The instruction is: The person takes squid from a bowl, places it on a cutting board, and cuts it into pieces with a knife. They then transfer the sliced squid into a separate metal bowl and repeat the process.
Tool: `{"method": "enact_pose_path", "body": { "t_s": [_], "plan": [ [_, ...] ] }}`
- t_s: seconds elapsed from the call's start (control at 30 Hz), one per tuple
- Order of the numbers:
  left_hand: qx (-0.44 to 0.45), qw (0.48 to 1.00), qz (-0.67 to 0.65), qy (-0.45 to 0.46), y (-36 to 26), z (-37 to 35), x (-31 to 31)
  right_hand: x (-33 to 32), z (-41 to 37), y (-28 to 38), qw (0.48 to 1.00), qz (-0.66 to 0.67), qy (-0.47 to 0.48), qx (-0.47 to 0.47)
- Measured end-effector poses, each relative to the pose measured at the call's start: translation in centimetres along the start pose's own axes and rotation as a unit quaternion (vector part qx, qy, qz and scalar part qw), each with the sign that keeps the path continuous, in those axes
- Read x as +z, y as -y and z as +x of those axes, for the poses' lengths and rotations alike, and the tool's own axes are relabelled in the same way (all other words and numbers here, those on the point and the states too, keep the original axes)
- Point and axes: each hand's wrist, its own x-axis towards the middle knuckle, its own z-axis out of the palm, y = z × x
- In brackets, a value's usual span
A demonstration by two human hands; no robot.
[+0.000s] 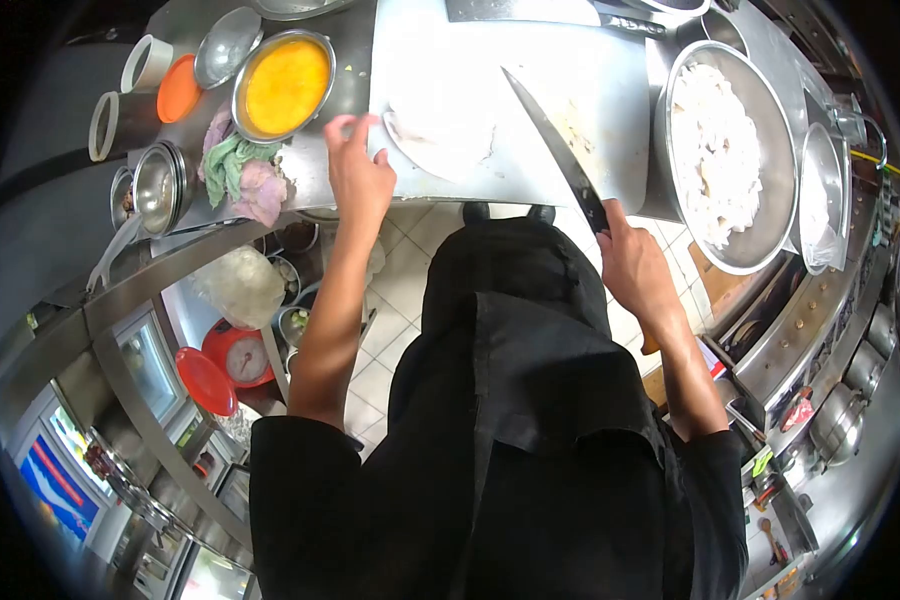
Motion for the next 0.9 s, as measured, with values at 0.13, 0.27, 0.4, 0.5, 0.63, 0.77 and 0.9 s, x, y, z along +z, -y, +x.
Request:
{"method": "enact_pose_path", "body": {
  "t_s": [0.13, 0.27, 0.4, 0.5, 0.63, 0.77, 0.9],
  "plan": [
    [0.251, 0.965, -0.069, -0.029, -1.6, 1.6, 3.4, 1.6, 1.9, 0.9, 0.998, -0.014, -0.007, -0.053],
    [0.287, 0.958, -0.007, 0.024, -2.8, 2.7, 6.2, 2.0, 4.6, 2.9, 0.994, -0.039, -0.021, -0.096],
    [0.291, 0.957, 0.018, 0.002, -2.7, 2.6, 6.7, 2.9, 5.2, 3.2, 0.993, -0.027, -0.041, -0.110],
    [0.287, 0.958, 0.022, 0.000, -2.7, 2.4, 6.8, 4.1, 2.2, 1.7, 0.997, -0.018, -0.011, -0.077],
    [0.291, 0.956, 0.020, -0.008, -2.5, 2.6, 6.5, 4.0, -4.9, -1.7, 0.999, -0.006, 0.040, -0.021],
    [0.267, 0.963, 0.006, -0.019, -1.7, 2.5, 6.5, 2.5, -5.2, -1.9, 0.998, -0.005, 0.064, -0.006],
    [0.261, 0.965, -0.015, -0.024, -1.6, 2.0, 6.2, 3.0, -0.3, -1.6, 0.998, -0.020, 0.031, -0.051]
  ]
}}
